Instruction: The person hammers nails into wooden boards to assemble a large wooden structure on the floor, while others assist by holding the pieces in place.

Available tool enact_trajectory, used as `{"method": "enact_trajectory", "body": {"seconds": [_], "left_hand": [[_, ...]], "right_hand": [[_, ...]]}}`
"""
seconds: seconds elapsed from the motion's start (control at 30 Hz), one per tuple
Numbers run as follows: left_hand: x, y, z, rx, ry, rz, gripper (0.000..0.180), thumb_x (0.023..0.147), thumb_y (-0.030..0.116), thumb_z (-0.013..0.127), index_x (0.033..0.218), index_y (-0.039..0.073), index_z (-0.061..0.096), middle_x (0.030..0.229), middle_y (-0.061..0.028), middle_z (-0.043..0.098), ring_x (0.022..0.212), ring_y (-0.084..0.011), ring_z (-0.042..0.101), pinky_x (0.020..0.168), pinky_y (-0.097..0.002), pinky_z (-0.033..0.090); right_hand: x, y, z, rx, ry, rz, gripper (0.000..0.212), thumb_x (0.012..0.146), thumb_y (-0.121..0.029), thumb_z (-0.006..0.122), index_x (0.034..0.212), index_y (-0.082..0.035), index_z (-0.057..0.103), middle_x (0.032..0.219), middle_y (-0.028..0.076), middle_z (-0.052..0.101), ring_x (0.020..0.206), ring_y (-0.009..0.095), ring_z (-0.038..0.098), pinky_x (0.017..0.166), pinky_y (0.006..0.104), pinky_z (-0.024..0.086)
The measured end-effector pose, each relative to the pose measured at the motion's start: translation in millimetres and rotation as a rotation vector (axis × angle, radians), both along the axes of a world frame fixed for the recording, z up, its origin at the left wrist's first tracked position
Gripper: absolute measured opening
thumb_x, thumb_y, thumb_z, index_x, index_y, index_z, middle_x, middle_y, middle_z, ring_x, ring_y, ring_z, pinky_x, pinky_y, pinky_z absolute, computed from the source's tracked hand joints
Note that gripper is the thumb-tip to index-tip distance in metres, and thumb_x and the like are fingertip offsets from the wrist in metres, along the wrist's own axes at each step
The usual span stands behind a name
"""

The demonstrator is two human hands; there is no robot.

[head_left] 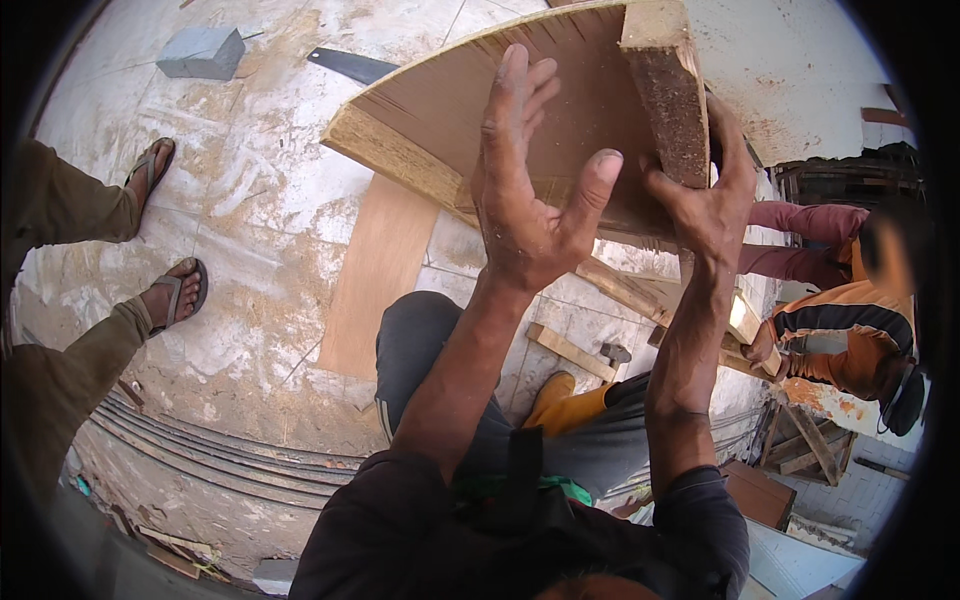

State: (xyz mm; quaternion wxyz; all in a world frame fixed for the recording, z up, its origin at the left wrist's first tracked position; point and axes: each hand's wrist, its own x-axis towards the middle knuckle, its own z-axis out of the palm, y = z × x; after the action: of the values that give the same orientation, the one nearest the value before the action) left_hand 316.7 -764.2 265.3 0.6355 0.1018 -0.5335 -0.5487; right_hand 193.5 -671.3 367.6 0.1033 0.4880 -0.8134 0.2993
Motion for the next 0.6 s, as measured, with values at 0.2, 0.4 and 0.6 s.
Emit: {"method": "enact_trajectory", "body": {"seconds": [0.2,0.4,0.6], "left_hand": [[61.6,-94.2,-15.8,0.024,-0.601,0.826,0.109,0.078,0.042,0.085,0.149,-0.006,0.018,0.147,-0.0284,0.020,0.144,-0.0438,0.019,0.117,-0.0590,0.024],[83.3,-182.2,25.8,-0.194,-0.693,-0.092,0.084,0.068,0.049,0.090,0.126,-0.003,0.059,0.110,-0.0088,0.068,0.101,-0.0220,0.065,0.091,-0.0363,0.051],[41.8,-125.1,23.5,-0.304,-0.834,-0.245,0.036,0.076,0.004,0.078,0.109,-0.002,0.065,0.090,-0.0039,0.067,0.078,-0.0136,0.063,0.075,-0.0294,0.051]], "right_hand": [[-36.0,54.1,-28.6,-0.617,-0.597,-0.006,0.059,0.067,-0.004,0.077,0.122,0.004,0.057,0.108,0.011,0.066,0.099,0.022,0.066,0.092,0.0349,0.052],[-26.2,91.7,-161.6,-1.210,-0.917,0.110,0.076,0.064,-0.003,0.072,0.135,0.003,0.047,0.121,0.013,0.060,0.112,0.025,0.061,0.099,0.0398,0.050],[-3.1,131.2,-267.2,-1.243,-1.172,-0.225,0.046,0.074,-0.008,0.067,0.117,0.005,0.061,0.104,0.007,0.067,0.095,0.019,0.063,0.086,0.0339,0.050]]}}
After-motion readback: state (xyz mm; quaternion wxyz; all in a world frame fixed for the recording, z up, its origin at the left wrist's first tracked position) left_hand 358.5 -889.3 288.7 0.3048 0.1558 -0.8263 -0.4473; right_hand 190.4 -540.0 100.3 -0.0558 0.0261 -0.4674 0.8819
